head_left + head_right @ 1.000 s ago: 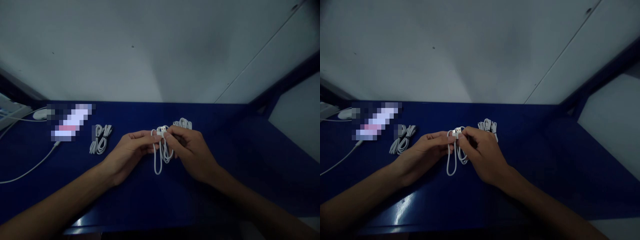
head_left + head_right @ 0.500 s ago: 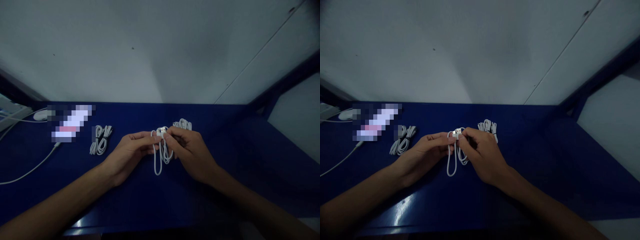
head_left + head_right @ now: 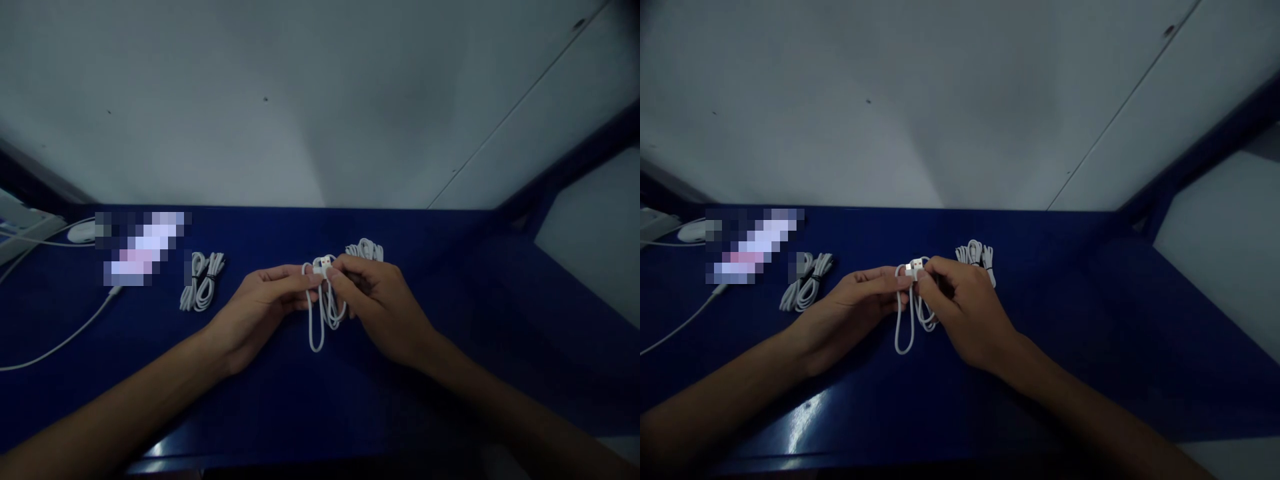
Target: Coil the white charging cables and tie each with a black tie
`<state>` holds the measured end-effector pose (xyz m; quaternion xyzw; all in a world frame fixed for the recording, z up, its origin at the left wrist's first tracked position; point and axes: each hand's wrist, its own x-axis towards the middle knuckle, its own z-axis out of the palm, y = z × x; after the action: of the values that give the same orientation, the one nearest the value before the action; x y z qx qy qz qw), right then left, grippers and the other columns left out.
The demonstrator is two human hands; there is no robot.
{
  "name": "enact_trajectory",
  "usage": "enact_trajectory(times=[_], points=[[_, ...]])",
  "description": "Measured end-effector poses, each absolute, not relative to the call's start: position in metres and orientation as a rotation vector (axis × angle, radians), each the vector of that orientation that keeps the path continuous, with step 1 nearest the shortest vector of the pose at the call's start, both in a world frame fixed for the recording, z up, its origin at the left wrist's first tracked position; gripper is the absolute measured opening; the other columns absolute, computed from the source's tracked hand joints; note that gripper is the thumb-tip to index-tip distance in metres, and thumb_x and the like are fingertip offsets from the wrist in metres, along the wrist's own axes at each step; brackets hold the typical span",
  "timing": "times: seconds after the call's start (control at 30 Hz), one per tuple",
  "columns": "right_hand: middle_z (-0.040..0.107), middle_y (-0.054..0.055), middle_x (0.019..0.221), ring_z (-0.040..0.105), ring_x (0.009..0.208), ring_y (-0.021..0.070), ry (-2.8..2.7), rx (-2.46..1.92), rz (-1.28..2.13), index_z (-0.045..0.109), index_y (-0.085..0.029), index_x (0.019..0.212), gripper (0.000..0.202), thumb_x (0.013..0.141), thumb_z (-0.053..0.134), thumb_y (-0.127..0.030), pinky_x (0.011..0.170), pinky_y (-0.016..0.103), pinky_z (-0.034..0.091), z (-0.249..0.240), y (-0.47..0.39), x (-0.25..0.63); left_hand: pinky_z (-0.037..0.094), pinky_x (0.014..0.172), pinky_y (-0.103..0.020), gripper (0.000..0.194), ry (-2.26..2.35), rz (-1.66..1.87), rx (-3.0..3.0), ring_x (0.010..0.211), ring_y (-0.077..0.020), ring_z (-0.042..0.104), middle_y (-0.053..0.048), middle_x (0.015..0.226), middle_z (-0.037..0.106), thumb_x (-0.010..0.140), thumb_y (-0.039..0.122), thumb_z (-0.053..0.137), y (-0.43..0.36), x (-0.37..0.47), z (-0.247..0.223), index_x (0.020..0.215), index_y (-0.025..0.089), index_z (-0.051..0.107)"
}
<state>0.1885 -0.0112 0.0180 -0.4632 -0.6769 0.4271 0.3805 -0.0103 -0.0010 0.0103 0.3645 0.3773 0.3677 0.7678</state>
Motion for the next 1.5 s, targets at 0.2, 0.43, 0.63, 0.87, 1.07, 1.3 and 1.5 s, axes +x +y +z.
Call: enact_trajectory(times=[0.2,0.43,0.63,0.87,1.07,1.3,1.5], points=[[0.064,-0.002,0.067,0.058,0.058,0.0124,-1.721,-1.191,1.125,0.052,-0.022,0.071,0.036,0.106,0.056,-0.026,0.055,0.028,0.045,0.0178,-0.0114,0.1898,0.047,0.105,-0.039,0.013,0.839,0.806,0.76,0.101,-0.0214,0.067,-0.009,0.107,0.077,0.091,0.024,0.082,-0.001,-0.0101,0.0102,0.099,0.015,0.085],[0.063,-0.002,0.067,0.058,0.059,0.013,-1.73,-1.2,1.116,0.05,-0.023,0.07,0.036,0.106,0.056,-0.025,0.055,0.029,0.045,0.0187,-0.012,0.19,0.048,0.106,-0.039,0.012,0.826,0.801,0.773,0.104,-0.0225,0.068,-0.01,0.11,0.077,0.092,0.024,0.081,-0.0009,-0.0101,0.0094,0.1,0.015,0.084],[0.062,-0.002,0.067,0.058,0.059,0.0127,-1.738,-1.195,1.105,0.053,-0.022,0.071,0.035,0.105,0.056,-0.025,0.055,0.029,0.044,0.0185,-0.012,0.1901,0.048,0.105,-0.039,0.013,0.836,0.801,0.752,0.103,-0.0223,0.068,-0.01,0.11,0.078,0.089,0.026,0.084,-0.0015,-0.0096,0.0117,0.097,0.016,0.084],[0.063,-0.002,0.067,0.059,0.058,0.0132,-1.724,-1.2,1.113,0.051,-0.023,0.069,0.036,0.105,0.056,-0.024,0.054,0.029,0.044,0.0187,-0.0118,0.1893,0.048,0.104,-0.038,0.014,0.837,0.805,0.764,0.103,-0.0221,0.068,-0.011,0.111,0.078,0.091,0.025,0.083,-0.0012,-0.0103,0.0099,0.1,0.015,0.085],[0.063,-0.002,0.067,0.058,0.059,0.0136,-1.714,-1.179,1.108,0.061,-0.022,0.076,0.031,0.106,0.057,-0.025,0.056,0.03,0.045,0.0156,-0.0118,0.1897,0.048,0.105,-0.039,0.014,0.824,0.811,0.769,0.104,-0.0231,0.068,-0.011,0.112,0.077,0.091,0.026,0.083,-0.0016,-0.0109,0.0089,0.099,0.016,0.084],[0.062,-0.002,0.067,0.058,0.059,0.0139,-1.73,-1.185,1.089,0.062,-0.022,0.077,0.029,0.105,0.057,-0.025,0.056,0.03,0.044,0.0166,-0.0119,0.19,0.047,0.105,-0.039,0.013,0.826,0.813,0.767,0.102,-0.0215,0.068,-0.01,0.109,0.078,0.09,0.026,0.084,-0.0012,-0.0102,0.0082,0.098,0.016,0.085],[0.061,-0.002,0.066,0.058,0.059,0.0132,-1.73,-1.185,1.097,0.048,-0.023,0.068,0.037,0.104,0.056,-0.024,0.055,0.03,0.044,0.0194,-0.0122,0.1889,0.048,0.104,-0.037,0.015,0.81,0.805,0.783,0.101,-0.0209,0.068,-0.01,0.109,0.079,0.093,0.029,0.081,-0.0006,-0.0108,0.0067,0.1,0.017,0.085]])
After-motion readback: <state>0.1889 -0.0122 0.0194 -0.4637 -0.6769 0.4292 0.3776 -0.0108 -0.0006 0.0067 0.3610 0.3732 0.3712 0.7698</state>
